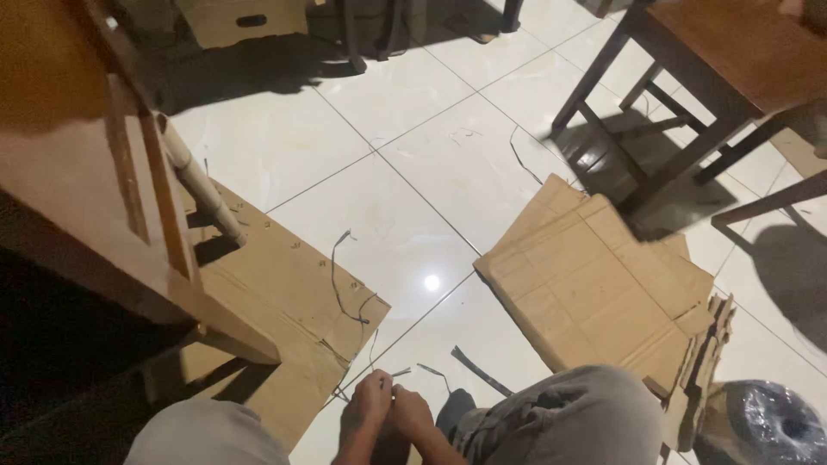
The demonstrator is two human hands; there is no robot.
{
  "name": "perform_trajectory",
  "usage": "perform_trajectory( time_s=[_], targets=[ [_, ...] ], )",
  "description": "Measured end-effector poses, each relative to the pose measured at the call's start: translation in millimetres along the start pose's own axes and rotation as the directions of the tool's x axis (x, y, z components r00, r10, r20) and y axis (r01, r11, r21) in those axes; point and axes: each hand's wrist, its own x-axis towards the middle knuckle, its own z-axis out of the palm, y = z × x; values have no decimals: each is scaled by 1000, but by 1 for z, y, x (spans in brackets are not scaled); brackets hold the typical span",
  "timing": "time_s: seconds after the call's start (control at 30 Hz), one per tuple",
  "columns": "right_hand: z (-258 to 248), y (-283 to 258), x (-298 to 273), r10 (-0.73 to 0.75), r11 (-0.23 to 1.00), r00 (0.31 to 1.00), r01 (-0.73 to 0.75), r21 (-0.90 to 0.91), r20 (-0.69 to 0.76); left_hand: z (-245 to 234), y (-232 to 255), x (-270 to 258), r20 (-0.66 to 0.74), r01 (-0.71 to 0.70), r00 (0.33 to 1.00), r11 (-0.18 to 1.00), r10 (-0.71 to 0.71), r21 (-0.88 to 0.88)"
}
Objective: Wrapping wooden chair legs with cardboard and wire for protection
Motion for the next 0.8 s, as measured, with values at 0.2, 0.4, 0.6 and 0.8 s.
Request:
perform_trajectory(
  time_s=[0.2,0.4,0.6,0.8],
  targets=[
    [-3,5,-6,17,1000,1000,-17,-14,-1,-57,80,-19,268,264,916,951,-299,161],
    [-7,25,-19,18,999,997,-15,45,-70,-24,67,-20,250,133,954,982,-164,135],
    [-27,26,-45,100,988,992,-90,124,-73,-36,109,-34,363,141,914,980,-184,142],
    [-24,43,-51,150,983,975,-128,134,-167,-36,131,-45,446,96,881,982,-159,161]
  ],
)
